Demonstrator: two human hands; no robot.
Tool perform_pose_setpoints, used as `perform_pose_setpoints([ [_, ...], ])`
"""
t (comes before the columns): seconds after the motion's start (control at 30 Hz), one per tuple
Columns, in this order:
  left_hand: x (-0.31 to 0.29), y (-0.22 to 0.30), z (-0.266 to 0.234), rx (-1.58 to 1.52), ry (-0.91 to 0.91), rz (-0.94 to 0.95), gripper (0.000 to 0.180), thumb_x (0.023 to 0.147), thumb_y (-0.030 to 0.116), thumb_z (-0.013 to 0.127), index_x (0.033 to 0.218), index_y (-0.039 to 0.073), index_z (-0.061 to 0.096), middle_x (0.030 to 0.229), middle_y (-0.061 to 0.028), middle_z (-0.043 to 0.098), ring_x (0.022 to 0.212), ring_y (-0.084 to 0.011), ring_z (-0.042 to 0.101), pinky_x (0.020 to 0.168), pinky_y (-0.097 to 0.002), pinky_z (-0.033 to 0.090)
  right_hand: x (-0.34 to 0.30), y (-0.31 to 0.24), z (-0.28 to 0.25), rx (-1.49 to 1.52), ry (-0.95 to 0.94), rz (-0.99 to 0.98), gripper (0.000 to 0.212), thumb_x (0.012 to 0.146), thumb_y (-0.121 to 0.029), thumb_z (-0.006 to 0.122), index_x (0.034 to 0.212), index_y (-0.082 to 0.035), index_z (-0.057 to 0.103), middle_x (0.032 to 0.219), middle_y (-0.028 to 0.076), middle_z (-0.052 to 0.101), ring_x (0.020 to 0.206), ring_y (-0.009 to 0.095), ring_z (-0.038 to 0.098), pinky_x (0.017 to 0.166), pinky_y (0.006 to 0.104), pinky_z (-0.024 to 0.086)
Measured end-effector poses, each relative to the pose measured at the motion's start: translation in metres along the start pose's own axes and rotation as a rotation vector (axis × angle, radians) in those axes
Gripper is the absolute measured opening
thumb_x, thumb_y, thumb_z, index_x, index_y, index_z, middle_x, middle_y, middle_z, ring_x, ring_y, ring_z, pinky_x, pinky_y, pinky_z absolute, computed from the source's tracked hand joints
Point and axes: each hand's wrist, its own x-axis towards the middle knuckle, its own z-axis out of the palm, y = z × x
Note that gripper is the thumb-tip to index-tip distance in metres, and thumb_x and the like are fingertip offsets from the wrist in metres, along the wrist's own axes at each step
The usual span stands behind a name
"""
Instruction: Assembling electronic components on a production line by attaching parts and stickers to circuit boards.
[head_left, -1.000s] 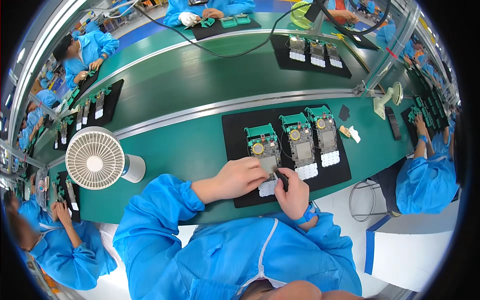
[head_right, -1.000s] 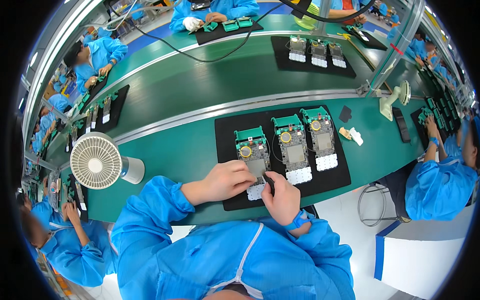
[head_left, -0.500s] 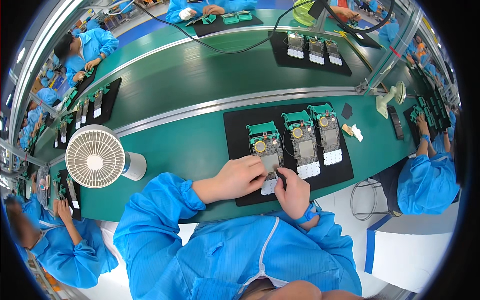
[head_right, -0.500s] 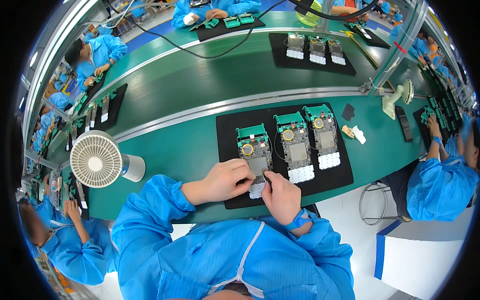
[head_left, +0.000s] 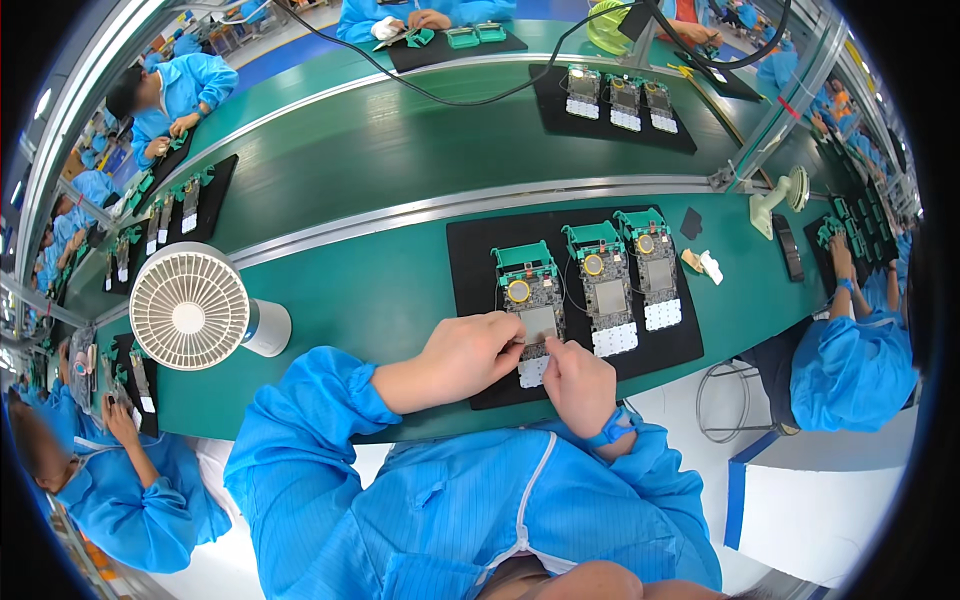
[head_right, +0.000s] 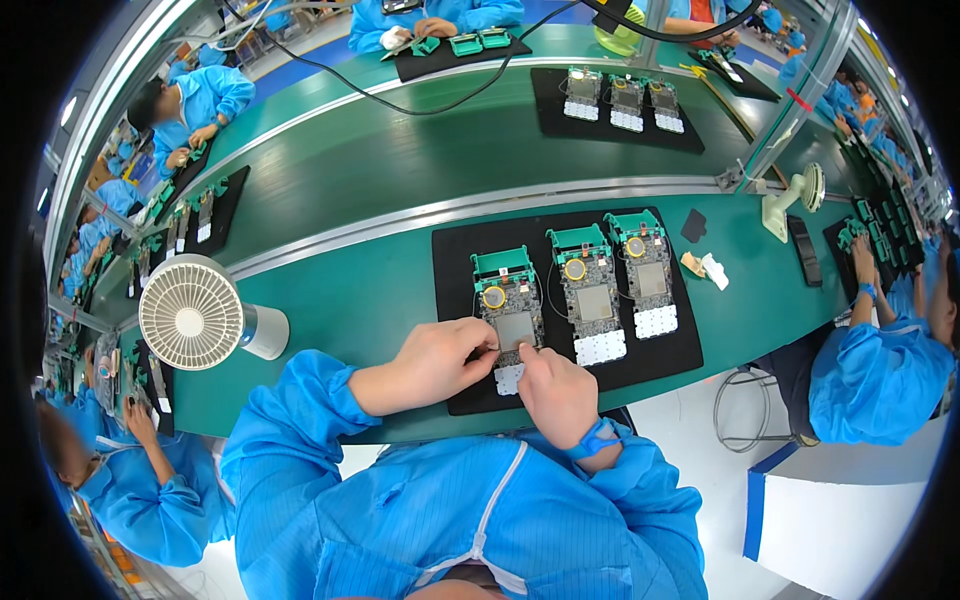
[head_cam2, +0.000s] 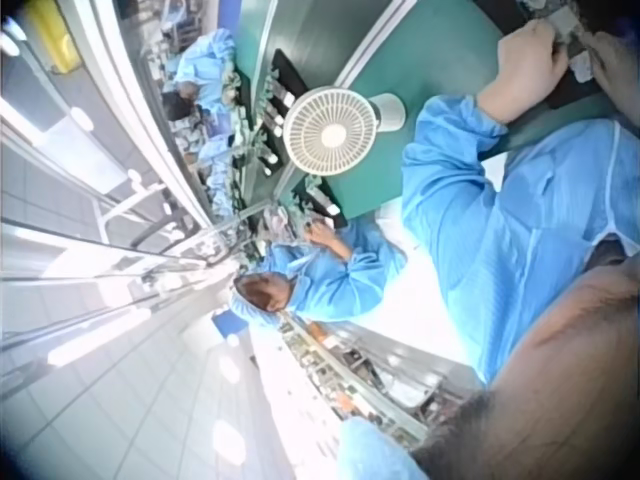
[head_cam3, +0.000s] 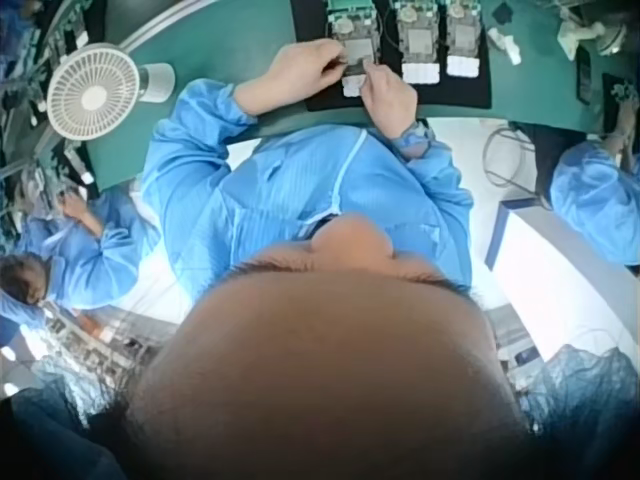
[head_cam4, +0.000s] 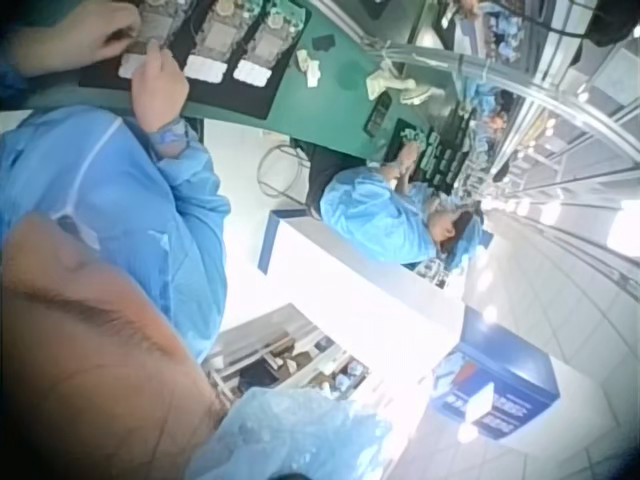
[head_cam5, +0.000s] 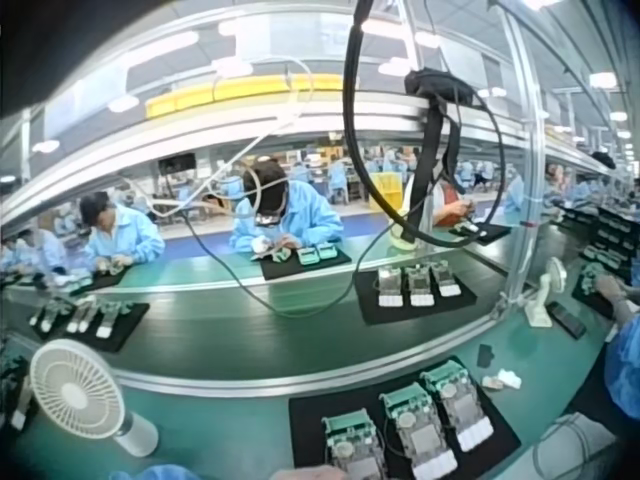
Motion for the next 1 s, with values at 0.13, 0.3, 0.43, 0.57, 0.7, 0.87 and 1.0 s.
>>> perform_pose_setpoints([
  [0.13, 0.005, 0.035, -0.052, -0.115, 0.004, -0.152, 0.024, 0.083, 0.01, 0.071, 0.103, 0.005, 0.059, 0.101, -0.0133, 0.064, 0.08, -0.0217, 0.067, 0.065, -0.0337, 0.054, -0.007, 0.006, 0.0, 0.293, 0.038, 0.263, 0.03, 0.086, -0.003, 0.063, 0.115, -0.004, 0.056, 0.075, 0.015, 0.064, 0.06, 0.03, 0.063, 0.054, 0.0377, 0.049],
  [0.3, 0.011, 0.09, -0.12, -1.238, 0.151, 0.568, 0.024, 0.083, 0.003, 0.069, 0.101, 0.008, 0.054, 0.099, -0.0203, 0.064, 0.089, -0.0385, 0.063, 0.075, -0.0481, 0.054, -0.006, 0.005, -0.003, 0.328, 0.047, 0.264, 0.03, 0.087, -0.003, 0.063, 0.116, -0.002, 0.056, 0.076, 0.016, 0.065, 0.06, 0.031, 0.065, 0.053, 0.0371, 0.049],
  [0.43, 0.003, 0.124, -0.116, -1.499, 0.257, 0.545, 0.009, 0.089, 0.006, 0.064, 0.097, 0.006, 0.058, 0.099, -0.0183, 0.064, 0.087, -0.0333, 0.063, 0.072, -0.0403, 0.056, -0.007, 0.007, -0.001, 0.319, 0.04, 0.181, 0.031, 0.085, -0.001, 0.064, 0.115, 0.0, 0.056, 0.091, 0.02, 0.067, 0.071, 0.034, 0.068, 0.061, 0.0364, 0.054],
  [0.57, -0.006, 0.128, -0.154, -1.666, -0.13, 0.378, 0.007, 0.091, 0.005, 0.065, 0.096, 0.004, 0.061, 0.1, -0.0196, 0.06, 0.092, -0.0341, 0.061, 0.082, -0.0396, 0.059, -0.008, 0.007, -0.001, 0.332, 0.046, 0.172, 0.031, 0.085, -0.001, 0.064, 0.115, 0.001, 0.056, 0.091, 0.02, 0.068, 0.072, 0.034, 0.068, 0.062, 0.0365, 0.054],
  [0.7, -0.014, 0.131, -0.142, -1.706, 0.068, 0.458, 0.009, 0.089, 0.002, 0.066, 0.096, 0.004, 0.061, 0.102, -0.0195, 0.059, 0.094, -0.0318, 0.06, 0.082, -0.0378, 0.059, -0.009, 0.006, -0.001, 0.318, 0.001, 0.183, 0.029, 0.089, -0.001, 0.059, 0.117, 0.001, 0.054, 0.092, 0.017, 0.067, 0.076, 0.027, 0.069, 0.068, 0.0327, 0.054],
  [0.87, -0.013, 0.127, -0.158, -1.722, -0.1, 0.271, 0.011, 0.087, 0.0, 0.067, 0.096, 0.004, 0.061, 0.102, -0.0157, 0.058, 0.097, -0.0286, 0.058, 0.084, -0.0349, 0.056, -0.011, 0.009, -0.002, 0.31, 0.016, 0.167, 0.03, 0.088, 0.0, 0.06, 0.117, 0.001, 0.054, 0.093, 0.017, 0.067, 0.076, 0.026, 0.069, 0.068, 0.0326, 0.054],
  [1.0, 0.002, 0.126, -0.131, -1.712, -0.101, 0.678, 0.007, 0.091, 0.002, 0.063, 0.097, 0.005, 0.061, 0.101, -0.0142, 0.057, 0.099, -0.0288, 0.057, 0.087, -0.0342, 0.055, -0.006, 0.007, -0.003, 0.333, 0.032, 0.142, 0.03, 0.084, -0.001, 0.064, 0.113, 0.002, 0.057, 0.091, 0.02, 0.068, 0.073, 0.035, 0.068, 0.063, 0.0368, 0.055],
])
